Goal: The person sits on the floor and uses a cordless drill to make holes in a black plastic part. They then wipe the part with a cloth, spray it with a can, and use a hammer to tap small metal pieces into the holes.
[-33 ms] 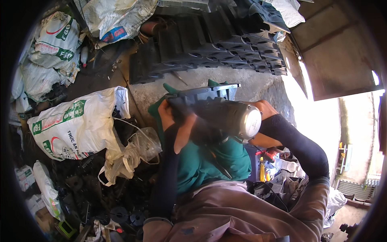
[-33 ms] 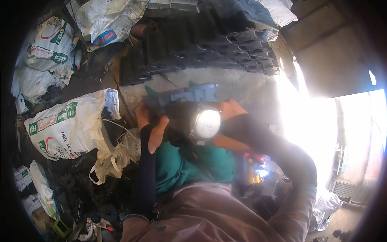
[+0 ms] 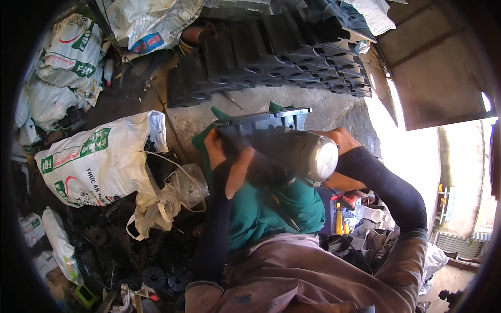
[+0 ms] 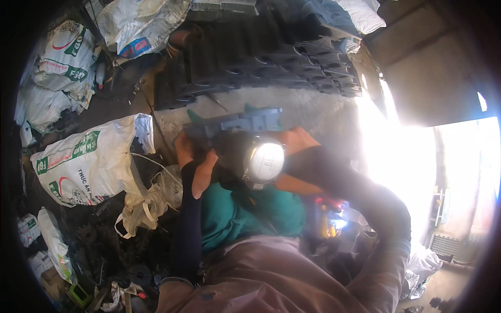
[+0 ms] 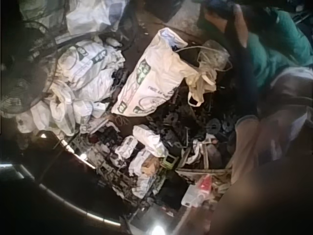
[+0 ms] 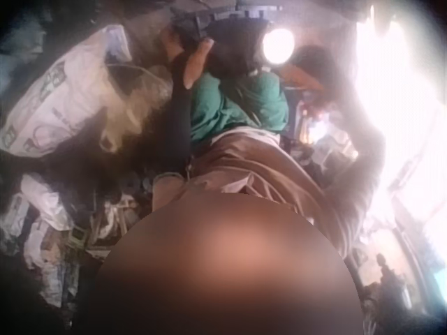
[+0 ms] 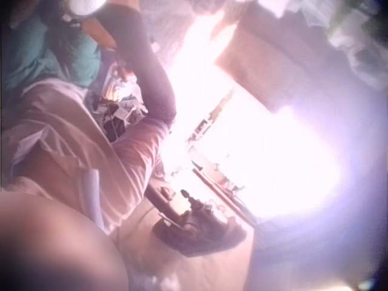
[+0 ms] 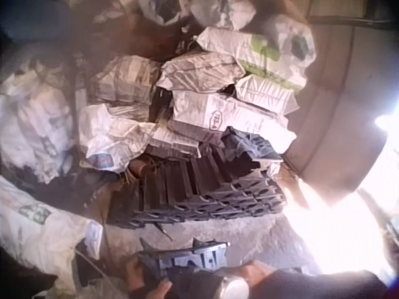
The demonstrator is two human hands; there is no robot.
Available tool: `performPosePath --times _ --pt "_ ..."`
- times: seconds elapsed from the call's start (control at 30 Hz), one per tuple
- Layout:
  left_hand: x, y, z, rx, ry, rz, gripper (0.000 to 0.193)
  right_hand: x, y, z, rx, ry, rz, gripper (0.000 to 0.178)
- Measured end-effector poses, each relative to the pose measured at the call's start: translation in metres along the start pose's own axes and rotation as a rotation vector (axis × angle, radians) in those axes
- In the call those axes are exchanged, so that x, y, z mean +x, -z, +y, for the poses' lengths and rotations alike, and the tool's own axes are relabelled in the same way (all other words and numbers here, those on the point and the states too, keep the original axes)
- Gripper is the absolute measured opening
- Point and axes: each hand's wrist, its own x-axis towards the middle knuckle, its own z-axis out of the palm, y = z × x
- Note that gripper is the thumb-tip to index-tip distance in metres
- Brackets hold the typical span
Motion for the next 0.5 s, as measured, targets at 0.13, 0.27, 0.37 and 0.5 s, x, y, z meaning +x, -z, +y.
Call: performPosePath --times 0.13,0.27,0.37,0.5 --pt "0.005 0.0 -0.021 -0.127 -0.047 0.006 0.083 0.014 0.012 -0.006 -0.012 -0.066 -0.097 0.035" --pt "0.005 0.001 -0.033 -0.107 -0.004 0.005 0.084 0.015 0.011 -0.008 0.027 -0.004 -0.082 0.036" --pt "0.005 0.0 -0.03 -0.085 -0.04 0.031 0.081 0.013 0.007 -0.001 0.009 0.086 -0.046 0.038" --pt "0.007 -0.003 -0.017 -0.063 -0.074 0.018 0.073 0.006 -0.009 0.019 -0.317 0.106 0.141 0.039"
